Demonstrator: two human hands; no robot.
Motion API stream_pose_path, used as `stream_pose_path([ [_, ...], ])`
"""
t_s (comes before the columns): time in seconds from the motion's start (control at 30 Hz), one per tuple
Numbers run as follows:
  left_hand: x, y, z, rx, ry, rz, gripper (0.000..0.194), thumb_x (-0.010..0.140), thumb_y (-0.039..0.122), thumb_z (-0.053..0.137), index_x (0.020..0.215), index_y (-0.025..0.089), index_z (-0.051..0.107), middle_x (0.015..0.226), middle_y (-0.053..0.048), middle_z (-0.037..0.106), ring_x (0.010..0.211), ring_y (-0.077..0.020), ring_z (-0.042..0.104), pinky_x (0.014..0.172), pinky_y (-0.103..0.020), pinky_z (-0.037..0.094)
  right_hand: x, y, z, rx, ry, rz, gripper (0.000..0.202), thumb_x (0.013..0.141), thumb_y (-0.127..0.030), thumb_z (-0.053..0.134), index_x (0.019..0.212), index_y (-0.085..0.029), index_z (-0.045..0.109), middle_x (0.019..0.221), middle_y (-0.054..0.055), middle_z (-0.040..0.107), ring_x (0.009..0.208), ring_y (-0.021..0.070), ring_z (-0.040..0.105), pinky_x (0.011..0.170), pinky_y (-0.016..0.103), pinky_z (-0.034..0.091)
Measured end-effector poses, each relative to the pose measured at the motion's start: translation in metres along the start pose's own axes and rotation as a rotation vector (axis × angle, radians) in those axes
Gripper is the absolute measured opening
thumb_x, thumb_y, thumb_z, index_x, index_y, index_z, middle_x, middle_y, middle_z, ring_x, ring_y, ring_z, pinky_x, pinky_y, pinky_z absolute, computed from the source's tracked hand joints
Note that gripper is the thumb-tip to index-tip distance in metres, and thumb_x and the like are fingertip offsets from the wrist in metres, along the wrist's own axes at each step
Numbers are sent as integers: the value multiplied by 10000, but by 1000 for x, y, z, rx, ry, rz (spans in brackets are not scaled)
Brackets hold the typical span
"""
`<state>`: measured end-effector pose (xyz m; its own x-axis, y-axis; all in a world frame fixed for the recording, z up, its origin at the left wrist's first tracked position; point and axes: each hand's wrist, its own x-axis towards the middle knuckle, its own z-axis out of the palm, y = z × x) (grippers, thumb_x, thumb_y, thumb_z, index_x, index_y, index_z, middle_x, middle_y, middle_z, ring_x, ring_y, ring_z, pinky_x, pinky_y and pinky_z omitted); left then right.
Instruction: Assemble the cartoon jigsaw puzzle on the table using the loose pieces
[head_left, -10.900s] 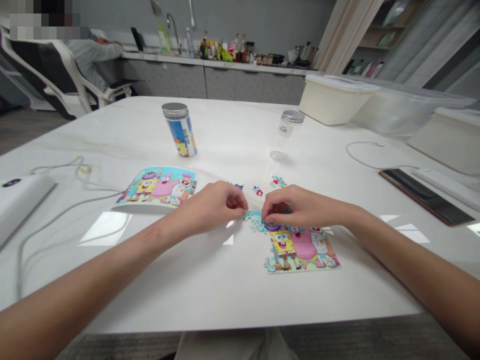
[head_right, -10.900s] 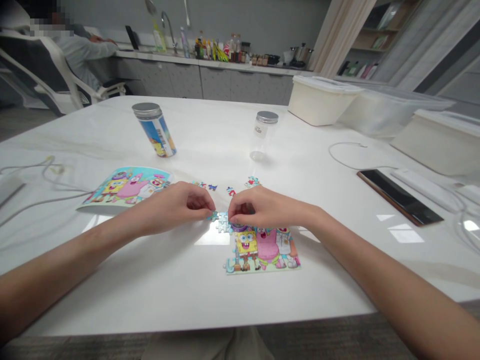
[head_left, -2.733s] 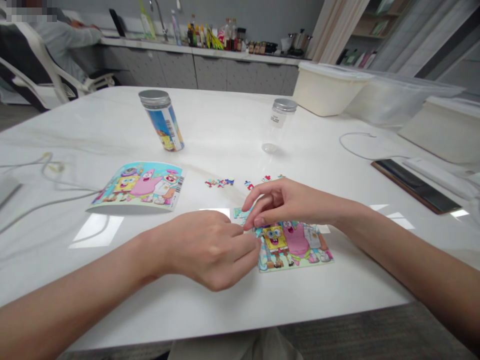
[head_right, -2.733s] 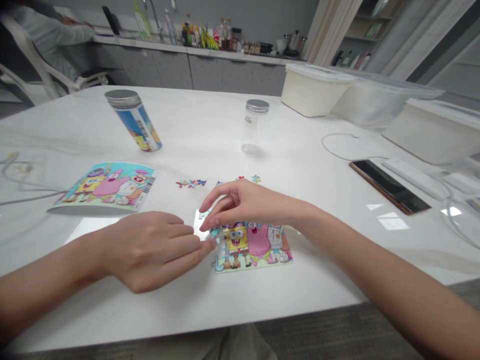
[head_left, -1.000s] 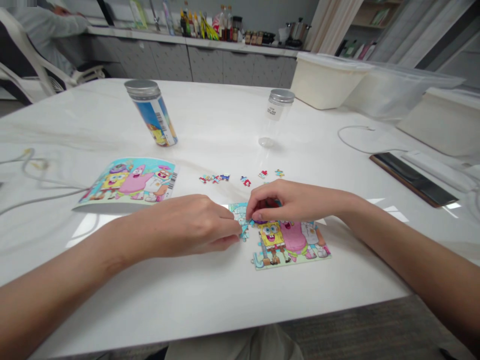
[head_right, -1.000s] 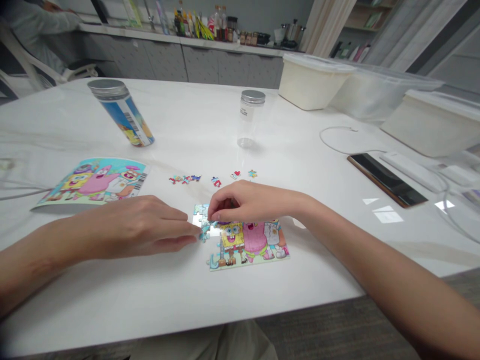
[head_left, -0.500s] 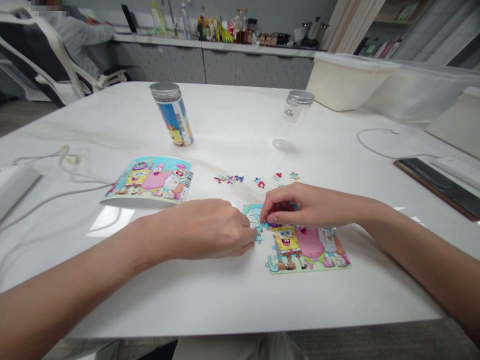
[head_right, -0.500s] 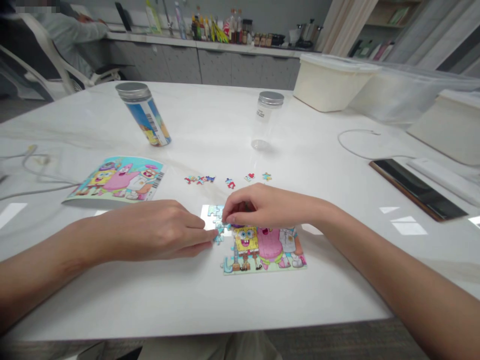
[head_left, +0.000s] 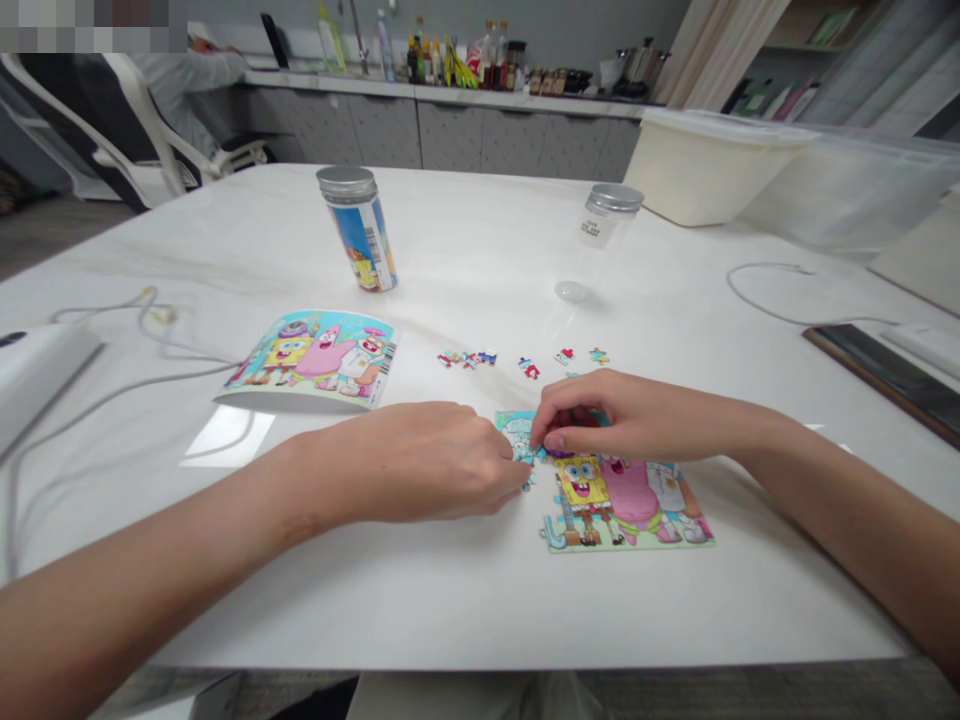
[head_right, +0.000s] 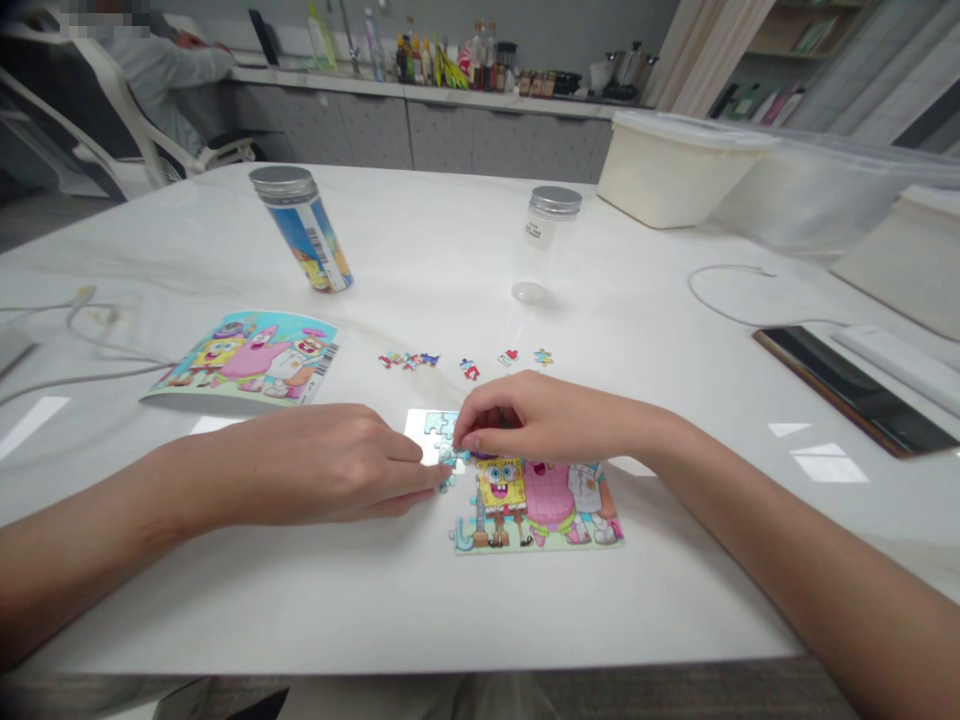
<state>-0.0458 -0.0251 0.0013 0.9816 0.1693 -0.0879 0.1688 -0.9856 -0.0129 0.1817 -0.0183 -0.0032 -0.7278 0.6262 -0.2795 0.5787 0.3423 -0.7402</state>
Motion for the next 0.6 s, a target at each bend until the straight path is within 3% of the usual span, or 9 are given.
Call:
stream_pose_path([
  [0.2, 3, -2, 4, -89, -6, -38, 172, 888, 134, 516, 743, 160, 605, 613, 17, 590, 494, -107, 501, 475, -274, 285, 0, -1, 0, -23, 6, 1, 248, 912, -379, 529, 966, -186, 676, 854, 28, 665, 726, 142, 567, 610, 251, 420],
  [0.4, 1, -6, 3, -225, 81, -16, 216, 891, 134, 517, 714, 160, 639, 613, 12, 592, 534, -100, 511, 500, -247, 313, 0, -3, 0, -45, 21, -13, 222, 907, -345, 538, 968, -183, 676, 863, 20, 673, 727, 136, 583, 626, 249, 434],
  [0.6, -4, -9, -5, -246, 35, 14, 192, 842, 91, 584, 680, 165, 658, 588, 28, 567, 493, -81, 437, 466, -264, 251, 0, -5, 0, -37, 22, -12, 216, 905, -335, 544, 965, -178, 678, 877, 19, 685, 741, 134, 597, 631, 244, 446],
])
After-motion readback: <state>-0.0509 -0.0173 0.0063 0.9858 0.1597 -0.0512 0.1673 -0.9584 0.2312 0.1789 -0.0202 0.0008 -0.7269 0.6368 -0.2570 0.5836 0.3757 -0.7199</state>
